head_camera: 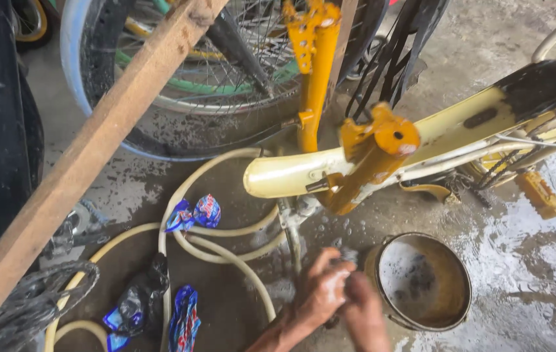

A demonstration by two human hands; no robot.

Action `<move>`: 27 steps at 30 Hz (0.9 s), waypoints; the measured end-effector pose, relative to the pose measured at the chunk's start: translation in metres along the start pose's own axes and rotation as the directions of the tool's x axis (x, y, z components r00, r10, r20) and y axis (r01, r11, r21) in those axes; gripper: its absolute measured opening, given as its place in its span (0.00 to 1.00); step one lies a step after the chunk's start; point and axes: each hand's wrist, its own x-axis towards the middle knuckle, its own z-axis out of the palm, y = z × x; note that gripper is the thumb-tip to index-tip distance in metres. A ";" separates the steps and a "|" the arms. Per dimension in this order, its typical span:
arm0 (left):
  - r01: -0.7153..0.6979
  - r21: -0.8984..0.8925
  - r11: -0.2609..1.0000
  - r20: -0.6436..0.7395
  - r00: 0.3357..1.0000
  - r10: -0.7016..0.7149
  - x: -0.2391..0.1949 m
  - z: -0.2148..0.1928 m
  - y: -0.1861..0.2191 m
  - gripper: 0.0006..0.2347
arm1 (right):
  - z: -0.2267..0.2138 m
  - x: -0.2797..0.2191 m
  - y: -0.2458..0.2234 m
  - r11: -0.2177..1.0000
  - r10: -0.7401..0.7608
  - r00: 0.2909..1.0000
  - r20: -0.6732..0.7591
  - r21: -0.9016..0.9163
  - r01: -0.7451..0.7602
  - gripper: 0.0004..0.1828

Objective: Cleaning a bicycle frame and various components using a brush and soapy water.

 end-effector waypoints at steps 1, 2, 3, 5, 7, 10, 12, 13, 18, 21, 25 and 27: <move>-0.075 -0.057 0.996 0.001 0.997 0.076 -0.002 0.003 0.015 0.12 | -0.013 -0.007 -0.010 0.966 -0.086 0.982 -0.167 0.227 0.123 0.24; -0.067 -0.057 0.996 -0.003 0.998 0.067 0.003 0.007 0.023 0.12 | -0.032 -0.012 -0.025 0.968 -0.082 0.984 -0.160 0.223 0.117 0.24; -0.090 -0.136 0.987 0.006 0.996 0.091 0.009 0.010 0.032 0.13 | -0.051 -0.017 -0.041 0.979 -0.152 0.959 -0.240 0.097 0.179 0.23; -0.121 -0.215 0.969 0.002 0.992 0.125 0.023 0.023 0.040 0.14 | -0.084 -0.012 -0.070 0.970 -0.241 0.921 -0.307 -0.040 0.241 0.22; -0.030 -0.223 0.974 0.154 0.986 0.065 0.027 0.041 0.038 0.14 | -0.110 -0.002 -0.092 0.664 -0.077 0.903 -0.424 -0.697 -0.271 0.12; -0.074 -0.232 0.970 0.284 0.949 0.141 0.023 0.050 0.040 0.14 | -0.187 0.104 0.054 0.548 -0.029 0.992 -0.123 -0.832 -0.087 0.29; -0.219 -0.051 0.975 0.169 0.960 0.224 0.013 0.042 0.052 0.14 | -0.184 0.148 0.104 0.515 -0.018 0.994 -0.105 -0.853 -0.081 0.28; -0.333 0.146 0.931 0.082 0.942 0.324 0.009 0.037 0.057 0.15 | -0.212 0.168 0.133 0.487 -0.004 0.996 -0.094 -0.870 -0.081 0.27; 0.023 -0.101 0.995 0.213 0.977 -0.001 -0.068 0.020 0.016 0.13 | -0.195 0.166 0.149 0.365 0.089 0.994 -0.059 -0.927 -0.088 0.24; 0.165 -0.087 0.983 0.170 0.974 -0.148 -0.091 0.009 -0.008 0.10 | -0.182 0.137 0.093 0.289 0.125 0.990 -0.064 -0.952 -0.098 0.22; 0.217 -0.084 0.973 0.081 0.974 -0.210 -0.089 -0.011 0.006 0.07 | -0.211 0.107 0.027 0.175 0.205 0.976 -0.073 -0.978 -0.110 0.20; 0.209 -0.135 0.968 0.108 0.975 -0.196 -0.076 -0.007 0.014 0.08 | -0.178 0.065 -0.058 0.188 0.160 0.975 -0.156 -0.965 -0.186 0.20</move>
